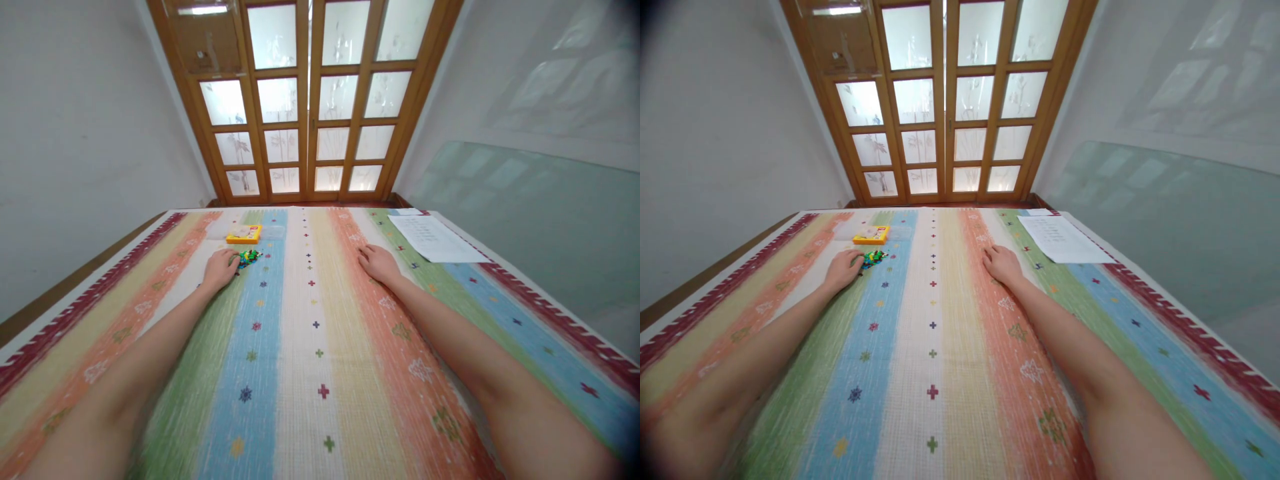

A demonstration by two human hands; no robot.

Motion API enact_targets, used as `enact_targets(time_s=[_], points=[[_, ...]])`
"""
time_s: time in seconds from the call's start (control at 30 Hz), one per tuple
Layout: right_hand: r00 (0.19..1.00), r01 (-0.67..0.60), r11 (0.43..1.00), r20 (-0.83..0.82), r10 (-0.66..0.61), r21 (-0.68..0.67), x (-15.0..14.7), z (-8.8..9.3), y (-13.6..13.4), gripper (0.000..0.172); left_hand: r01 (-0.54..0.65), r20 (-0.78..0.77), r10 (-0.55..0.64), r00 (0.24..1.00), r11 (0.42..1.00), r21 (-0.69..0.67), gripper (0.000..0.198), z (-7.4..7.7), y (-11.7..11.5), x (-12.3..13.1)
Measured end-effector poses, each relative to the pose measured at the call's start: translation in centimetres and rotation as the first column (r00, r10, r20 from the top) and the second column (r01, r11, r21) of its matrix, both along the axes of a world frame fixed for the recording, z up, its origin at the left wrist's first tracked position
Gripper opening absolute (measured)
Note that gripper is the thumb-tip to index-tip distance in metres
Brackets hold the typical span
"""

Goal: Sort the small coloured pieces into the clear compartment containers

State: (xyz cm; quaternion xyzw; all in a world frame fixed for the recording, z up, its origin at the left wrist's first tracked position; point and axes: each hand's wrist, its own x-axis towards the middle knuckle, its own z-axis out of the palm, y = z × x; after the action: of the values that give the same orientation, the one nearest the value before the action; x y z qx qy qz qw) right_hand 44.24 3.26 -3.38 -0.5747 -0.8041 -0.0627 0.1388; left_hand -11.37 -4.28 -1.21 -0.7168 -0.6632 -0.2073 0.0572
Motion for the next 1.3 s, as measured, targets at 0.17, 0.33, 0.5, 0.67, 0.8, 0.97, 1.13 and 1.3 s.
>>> enact_targets(time_s=[0.17, 0.33, 0.5, 0.67, 0.8, 0.97, 1.13, 1.3], points=[[1.000, 0.016, 0.999, 0.009, -0.015, -0.036, -0.3, 0.5, -0.6, 0.052, -0.143, -0.087, 0.136, 0.987, 0.986, -0.084, 0.058, -0.2, -2.9, -3.6], [0.999, 0.008, 0.998, 0.044, -0.005, -0.064, 1.0, 0.6, -1.7, 0.053, -0.168, -0.180, 0.138, 0.974, 0.973, -0.161, 0.068, -1.1, -4.1, -5.4], [0.997, 0.055, 0.996, 0.052, -0.052, -0.068, 2.0, 0.6, -2.7, 0.054, -0.211, -0.219, 0.160, 0.962, 0.949, -0.232, 0.071, -0.9, -4.0, -4.8], [0.993, 0.109, 0.989, 0.058, -0.103, -0.101, 1.8, 0.9, -3.1, 0.053, -0.237, -0.222, 0.177, 0.959, 0.929, -0.284, 0.070, 0.0, -4.2, -4.1], [0.987, 0.160, 0.979, 0.043, -0.156, -0.125, 2.8, 0.7, -3.2, 0.057, -0.284, -0.219, 0.227, 0.949, 0.917, -0.280, 0.075, -0.1, -5.2, -4.4], [0.983, 0.181, 0.973, 0.060, -0.174, -0.145, 4.5, 0.0, -3.2, 0.064, -0.427, -0.203, 0.380, 0.903, 0.846, -0.318, 0.084, -0.5, -6.8, -5.7], [0.979, 0.201, 0.967, 0.068, -0.193, -0.153, 4.8, -0.1, -3.1, 0.066, -0.423, -0.186, 0.381, 0.906, 0.845, -0.329, 0.086, 0.0, -6.6, -6.1], [0.977, 0.208, 0.964, 0.074, -0.199, -0.163, 4.7, 0.0, -2.9, 0.065, -0.386, -0.176, 0.345, 0.922, 0.860, -0.334, 0.085, 0.5, -6.1, -6.0]])
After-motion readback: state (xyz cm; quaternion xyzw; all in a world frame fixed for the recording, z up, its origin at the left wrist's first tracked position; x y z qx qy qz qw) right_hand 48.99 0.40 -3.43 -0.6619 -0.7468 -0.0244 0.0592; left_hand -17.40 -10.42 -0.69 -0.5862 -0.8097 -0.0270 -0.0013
